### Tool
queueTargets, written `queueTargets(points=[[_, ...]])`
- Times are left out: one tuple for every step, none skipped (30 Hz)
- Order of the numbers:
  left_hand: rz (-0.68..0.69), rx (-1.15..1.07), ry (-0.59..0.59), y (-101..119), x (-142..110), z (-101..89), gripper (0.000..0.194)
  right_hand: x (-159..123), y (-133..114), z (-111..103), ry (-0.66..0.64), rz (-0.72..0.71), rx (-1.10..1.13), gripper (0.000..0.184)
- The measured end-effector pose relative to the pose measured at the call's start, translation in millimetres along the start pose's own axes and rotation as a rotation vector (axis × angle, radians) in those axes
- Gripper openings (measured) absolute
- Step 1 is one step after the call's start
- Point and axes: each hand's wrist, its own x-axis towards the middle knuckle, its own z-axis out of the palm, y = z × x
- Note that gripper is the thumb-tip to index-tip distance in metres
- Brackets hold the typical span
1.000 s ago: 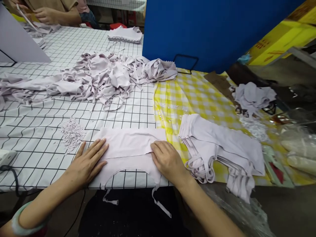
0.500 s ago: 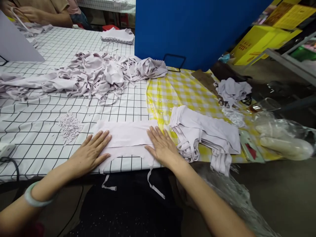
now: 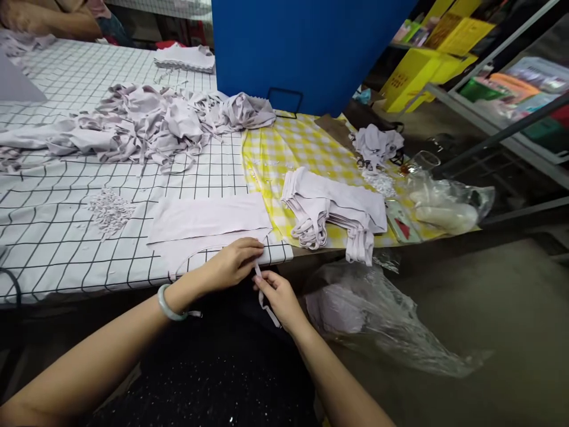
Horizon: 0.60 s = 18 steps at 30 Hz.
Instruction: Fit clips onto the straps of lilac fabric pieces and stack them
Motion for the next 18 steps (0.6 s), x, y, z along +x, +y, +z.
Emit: queueTargets(points=[[0.002, 0.001, 0.002, 0, -3, 3.5, 0.033, -5, -2, -4, 0.017, 0.001, 0.002, 0.041], [0.001, 0.012, 0.003, -1, -6, 5.7, 0.035, -12, -5, -10, 0.049, -0.012, -0.018, 0.041], [-0.003, 0.027, 0.003, -2, -10, 7.1, 0.037, -20, -11, -18, 0.080, -0.036, -0.052, 0.041], [-0.014, 0.042, 0.003, -3, -13, 8.0, 0.037, -29, -18, -26, 0.101, -0.069, -0.090, 0.041], [-0.027, 0.054, 0.006, -4, -14, 8.9, 0.035, -37, -28, -35, 0.102, -0.102, -0.131, 0.040], [-0.038, 0.064, 0.013, -5, -15, 9.8, 0.031, -44, -40, -43, 0.078, -0.129, -0.166, 0.035], [-0.043, 0.072, 0.021, -5, -15, 10.6, 0.028, -49, -53, -51, 0.036, -0.145, -0.187, 0.030], [-0.041, 0.079, 0.028, -5, -15, 11.5, 0.026, -53, -67, -59, -0.015, -0.153, -0.185, 0.026], [-0.034, 0.084, 0.033, -5, -14, 12.1, 0.025, -54, -81, -65, -0.069, -0.157, -0.161, 0.024], [-0.028, 0.089, 0.035, -5, -13, 12.6, 0.025, -52, -94, -71, -0.118, -0.160, -0.125, 0.023], [-0.025, 0.092, 0.036, -4, -13, 12.8, 0.025, -49, -106, -75, -0.162, -0.166, -0.084, 0.023], [-0.026, 0.093, 0.038, -3, -12, 12.9, 0.026, -43, -117, -77, -0.200, -0.176, -0.046, 0.022], [-0.030, 0.094, 0.041, -3, -12, 12.9, 0.025, -35, -126, -78, -0.234, -0.191, -0.015, 0.022], [-0.035, 0.094, 0.044, -2, -13, 12.8, 0.025, -25, -133, -77, -0.258, -0.207, 0.008, 0.022], [-0.042, 0.093, 0.045, -2, -13, 12.7, 0.024, -15, -139, -75, -0.269, -0.224, 0.028, 0.022], [-0.046, 0.090, 0.043, -1, -14, 12.5, 0.024, -4, -143, -72, -0.265, -0.243, 0.048, 0.023], [-0.049, 0.085, 0.040, -1, -14, 12.3, 0.023, 8, -146, -68, -0.245, -0.266, 0.066, 0.024], [-0.052, 0.080, 0.039, 0, -14, 11.9, 0.023, 19, -148, -63, -0.213, -0.291, 0.076, 0.025]])
